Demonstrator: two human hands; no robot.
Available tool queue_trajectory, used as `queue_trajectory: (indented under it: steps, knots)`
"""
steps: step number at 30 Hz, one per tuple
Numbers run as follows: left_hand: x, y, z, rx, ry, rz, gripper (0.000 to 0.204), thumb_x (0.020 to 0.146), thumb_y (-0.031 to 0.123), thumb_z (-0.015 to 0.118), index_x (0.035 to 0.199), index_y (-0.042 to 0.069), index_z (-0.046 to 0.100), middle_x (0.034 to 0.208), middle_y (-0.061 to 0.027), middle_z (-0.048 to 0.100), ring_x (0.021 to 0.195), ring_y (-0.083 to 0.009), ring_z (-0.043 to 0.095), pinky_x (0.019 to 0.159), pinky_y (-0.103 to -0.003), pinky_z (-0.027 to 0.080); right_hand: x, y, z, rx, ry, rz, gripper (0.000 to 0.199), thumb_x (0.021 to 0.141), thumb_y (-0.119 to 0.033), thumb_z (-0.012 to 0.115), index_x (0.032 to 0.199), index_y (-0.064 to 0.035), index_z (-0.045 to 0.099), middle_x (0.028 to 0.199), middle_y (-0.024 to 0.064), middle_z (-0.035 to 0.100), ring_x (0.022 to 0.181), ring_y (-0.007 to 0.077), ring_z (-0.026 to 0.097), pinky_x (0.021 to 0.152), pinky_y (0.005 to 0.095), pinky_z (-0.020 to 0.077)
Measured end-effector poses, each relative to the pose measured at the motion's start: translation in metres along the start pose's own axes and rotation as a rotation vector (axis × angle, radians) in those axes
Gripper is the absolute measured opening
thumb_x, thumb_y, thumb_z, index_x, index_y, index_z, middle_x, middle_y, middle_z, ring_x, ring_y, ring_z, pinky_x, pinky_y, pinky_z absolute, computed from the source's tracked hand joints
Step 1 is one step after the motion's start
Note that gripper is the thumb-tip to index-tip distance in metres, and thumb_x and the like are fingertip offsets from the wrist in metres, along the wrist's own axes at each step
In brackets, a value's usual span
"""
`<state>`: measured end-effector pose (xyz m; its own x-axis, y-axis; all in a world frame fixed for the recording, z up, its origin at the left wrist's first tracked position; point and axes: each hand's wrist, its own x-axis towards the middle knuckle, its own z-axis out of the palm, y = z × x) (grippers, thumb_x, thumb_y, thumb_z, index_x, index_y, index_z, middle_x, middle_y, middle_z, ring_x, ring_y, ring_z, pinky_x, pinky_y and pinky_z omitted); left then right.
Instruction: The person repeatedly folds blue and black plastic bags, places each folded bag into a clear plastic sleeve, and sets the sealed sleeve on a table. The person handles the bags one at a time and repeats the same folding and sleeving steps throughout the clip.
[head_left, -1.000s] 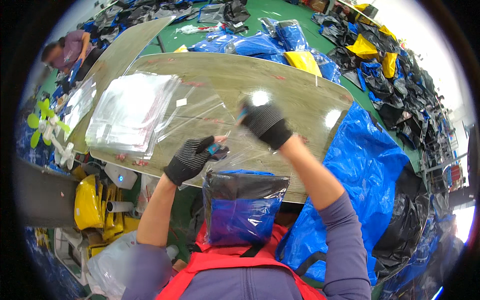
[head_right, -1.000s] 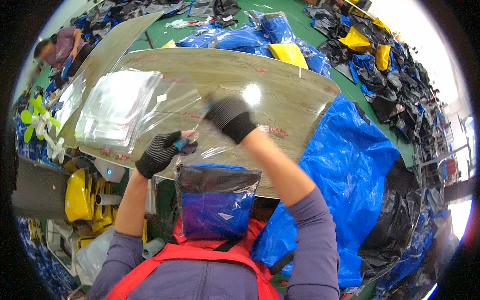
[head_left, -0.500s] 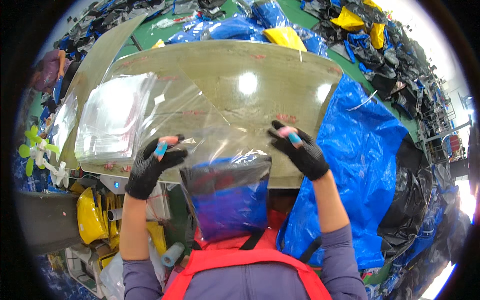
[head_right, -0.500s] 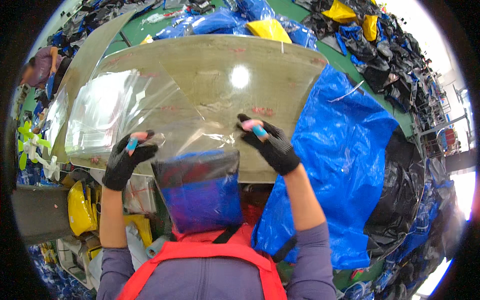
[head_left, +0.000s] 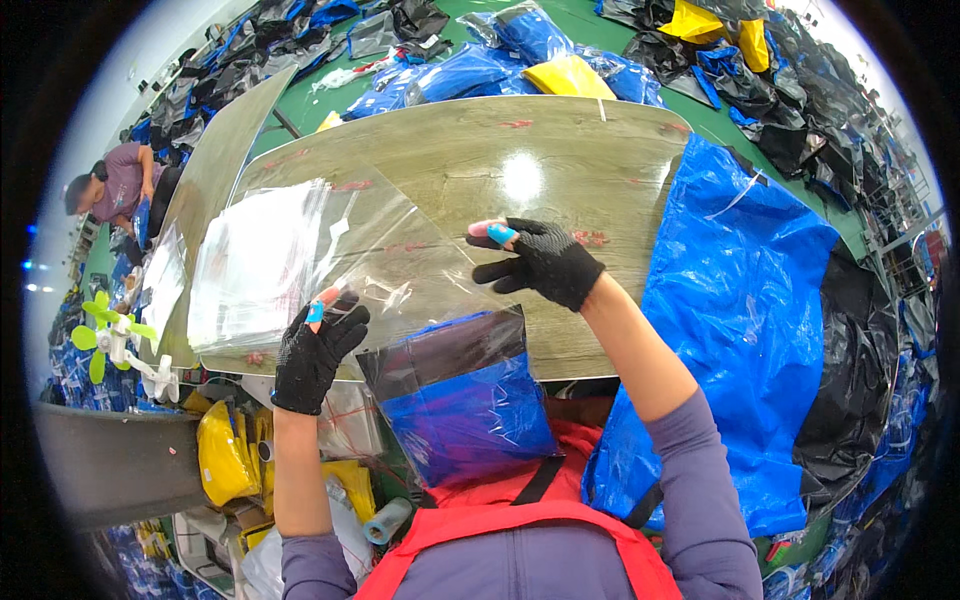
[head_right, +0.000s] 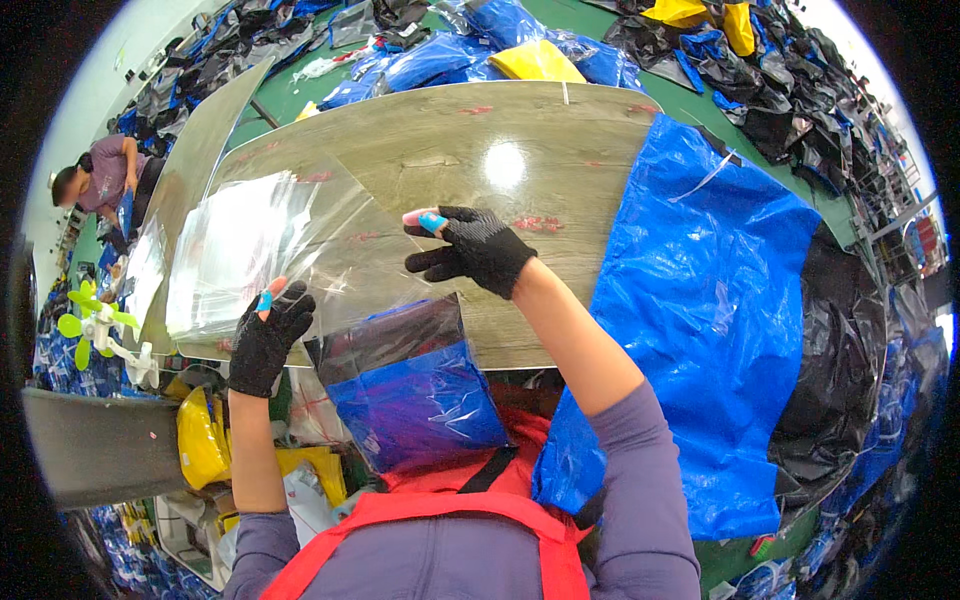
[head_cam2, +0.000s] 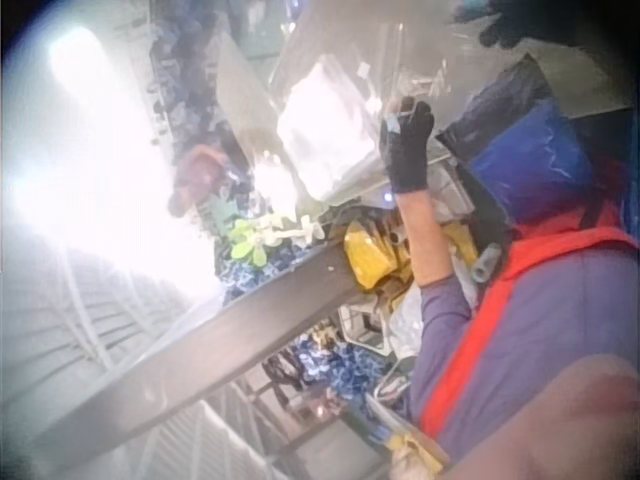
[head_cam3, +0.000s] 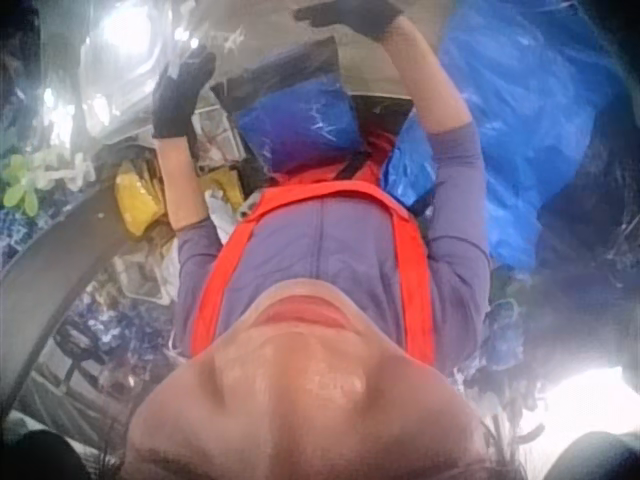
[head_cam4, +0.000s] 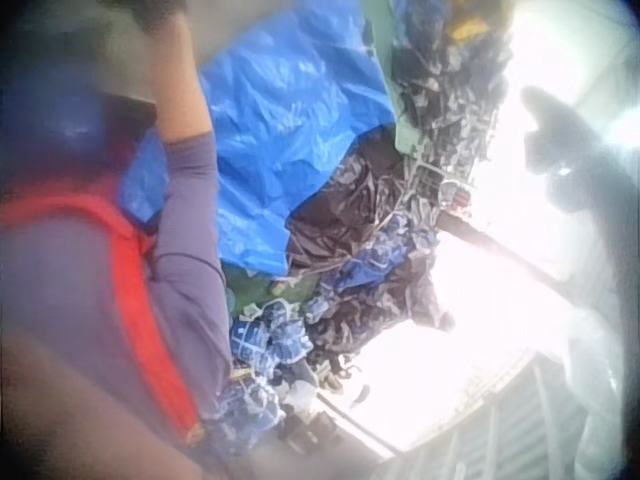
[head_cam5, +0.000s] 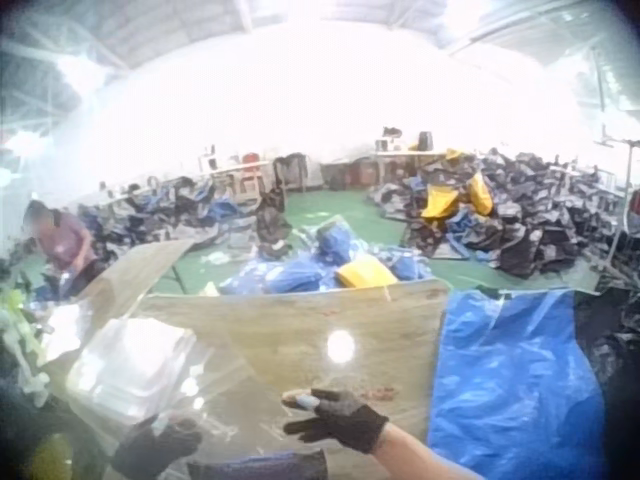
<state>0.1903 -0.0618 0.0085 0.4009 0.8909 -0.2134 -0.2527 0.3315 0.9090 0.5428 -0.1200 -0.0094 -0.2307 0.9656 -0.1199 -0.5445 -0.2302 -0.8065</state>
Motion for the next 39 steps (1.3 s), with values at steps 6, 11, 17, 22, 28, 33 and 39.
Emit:
queue_trajectory:
  steps: [6, 11, 17, 22, 28, 33, 39]
  knots:
    - [-0.052, -0.021, -0.025, 1.064, -0.341, 0.460, 0.028, 0.091, 0.017, 0.053, 0.109, -0.003, 0.060, 0.128, -0.0227, 0.056, 0.121, -0.0335, 0.053, 0.101, -0.046, 0.043, -0.089, 0.031, -0.004, -1.195, -0.137, -0.421, 0.040, 0.089, -0.034, 0.062, 0.112, -0.0019, 0.063, 0.115, 0.0139, 0.064, 0.102, 0.0239, 0.061, 0.087, 0.0368, 0.0493]
    - [-0.052, -0.027, -0.017, 0.905, 0.030, 0.615, 0.032, 0.084, 0.012, 0.051, 0.111, -0.002, 0.061, 0.115, -0.0205, 0.063, 0.111, -0.0306, 0.058, 0.102, -0.041, 0.039, -0.120, 0.009, 0.026, -1.548, 0.124, -0.377, 0.034, 0.087, -0.031, 0.058, 0.111, -0.0070, 0.064, 0.112, 0.0150, 0.064, 0.096, 0.0359, 0.060, 0.084, 0.0449, 0.0464]
    - [-0.054, -0.098, 0.034, 0.552, 0.086, 0.400, 0.091, 0.076, 0.033, 0.074, 0.145, 0.001, 0.023, 0.138, -0.0177, 0.041, 0.126, -0.0275, 0.043, 0.106, -0.038, 0.034, -0.090, 0.047, 0.054, -1.785, -0.063, -0.517, 0.074, 0.083, -0.048, 0.058, 0.141, -0.0064, 0.036, 0.137, 0.0248, 0.043, 0.124, 0.0419, 0.043, 0.105, 0.0527, 0.0314]
    - [-0.033, -0.124, 0.035, 0.881, -0.152, 0.063, 0.100, 0.067, 0.033, 0.084, 0.142, 0.000, 0.028, 0.130, -0.0136, 0.050, 0.118, -0.0253, 0.049, 0.103, -0.037, 0.039, -0.160, 0.082, -0.029, -1.888, 1.079, 0.100, 0.095, 0.076, -0.047, 0.068, 0.143, 0.0060, 0.025, 0.142, 0.0313, 0.032, 0.129, 0.0451, 0.036, 0.105, 0.0569, 0.0286]
    - [0.167, -0.004, 0.072, 0.483, -0.185, 0.626, 0.034, 0.098, 0.031, 0.047, 0.119, 0.005, 0.050, 0.103, -0.0117, 0.058, 0.095, -0.0214, 0.053, 0.084, -0.036, 0.043, -0.181, 0.053, -0.086, -1.814, 0.883, 0.401, 0.092, 0.072, -0.040, 0.070, 0.141, 0.0059, 0.029, 0.135, 0.0293, 0.041, 0.116, 0.0434, 0.048, 0.096, 0.0476, 0.0413]
    - [0.230, -0.004, 0.161, 0.389, -0.562, -0.037, 0.056, 0.099, 0.048, 0.038, 0.137, 0.008, 0.038, 0.130, -0.0196, 0.052, 0.122, -0.0297, 0.050, 0.099, -0.046, 0.043, -0.150, 0.035, -0.071, -1.474, 1.081, -0.476, 0.056, 0.084, -0.021, 0.055, 0.130, 0.0096, 0.043, 0.130, 0.0334, 0.045, 0.120, 0.0475, 0.043, 0.107, 0.0486, 0.0319]
    - [0.200, -0.039, 0.186, 0.642, -0.619, 0.072, 0.044, 0.094, 0.045, 0.054, 0.116, 0.008, 0.057, 0.113, -0.0157, 0.062, 0.103, -0.0303, 0.058, 0.087, -0.037, 0.048, -0.056, 0.057, 0.090, -1.227, 0.355, -0.612, 0.070, 0.084, -0.029, 0.062, 0.138, 0.0064, 0.034, 0.130, 0.0349, 0.043, 0.121, 0.0472, 0.044, 0.104, 0.0479, 0.0355]
